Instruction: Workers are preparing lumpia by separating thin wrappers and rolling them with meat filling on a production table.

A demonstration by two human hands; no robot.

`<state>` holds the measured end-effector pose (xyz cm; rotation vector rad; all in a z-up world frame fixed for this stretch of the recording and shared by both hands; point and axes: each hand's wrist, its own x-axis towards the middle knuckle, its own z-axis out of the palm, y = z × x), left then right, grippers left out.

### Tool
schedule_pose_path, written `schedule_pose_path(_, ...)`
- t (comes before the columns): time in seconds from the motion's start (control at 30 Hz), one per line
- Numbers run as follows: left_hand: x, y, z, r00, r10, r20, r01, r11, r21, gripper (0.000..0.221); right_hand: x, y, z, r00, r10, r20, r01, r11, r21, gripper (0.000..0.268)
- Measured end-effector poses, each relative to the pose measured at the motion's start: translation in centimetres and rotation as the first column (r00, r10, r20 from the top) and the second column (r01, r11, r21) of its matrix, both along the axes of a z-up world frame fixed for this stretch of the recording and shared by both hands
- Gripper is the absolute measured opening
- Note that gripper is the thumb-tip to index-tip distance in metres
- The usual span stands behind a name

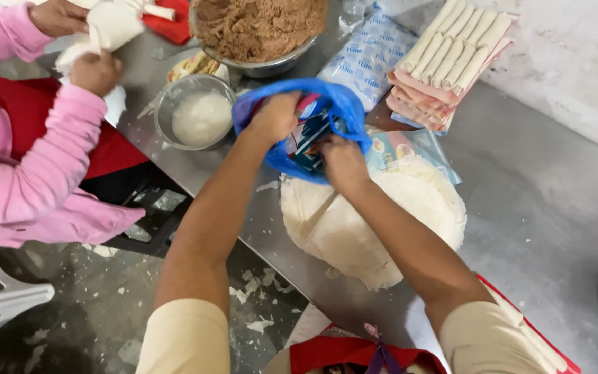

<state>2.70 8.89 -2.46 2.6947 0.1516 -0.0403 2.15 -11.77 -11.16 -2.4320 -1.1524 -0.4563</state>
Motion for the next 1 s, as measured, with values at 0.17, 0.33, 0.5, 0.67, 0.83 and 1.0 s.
schedule_pose_path(0.17, -4.5, -1.8, 3.2, 0.973, -0.141, -0.182, 0.158, 0.984, 0.083, 0.081, 0.1, 0.0, 2.4, 0.945, -0.120, -0.306, 0.075, 0.985, -0.154, 0.032)
schedule_pose_path(0.33, -0.8, 0.0, -0.3, 0.974, -0.068, -0.217, 0.097, 0.987, 0.127, 0.068, 1.1, -0.1, 3.5, 0.885, -0.194, -0.422, 0.153, 0.980, -0.131, 0.051)
schedule_pose_path(0.5, 1.6, 2.5, -5.3, 1.000, -0.022, 0.001, 0.021, 0.980, 0.200, 0.039, 0.6, 0.0, 6.3, 0.835, -0.149, -0.529, 0.118, 0.989, -0.093, 0.056)
schedule_pose_path(0.67, 3.5, 4.3, -9.7, 0.976, -0.058, 0.212, -0.014, 0.945, 0.327, 0.033, 0.3, 1.7, 7.1, 0.876, -0.192, -0.442, 0.086, 0.965, -0.248, 0.052)
schedule_pose_path(0.83, 4.6, 5.6, -12.6, 0.982, -0.057, 0.182, 0.004, 0.960, 0.279, 0.034, 1.0, 2.8, 6.3, 0.906, -0.247, -0.343, 0.130, 0.935, -0.329, 0.037)
schedule_pose_path(1.0, 4.6, 7.2, -14.9, 0.947, -0.098, 0.305, -0.014, 0.938, 0.345, 0.029, 3.7, 1.0, 2.5, 0.941, -0.197, -0.277, 0.197, 0.980, -0.028, 0.020)
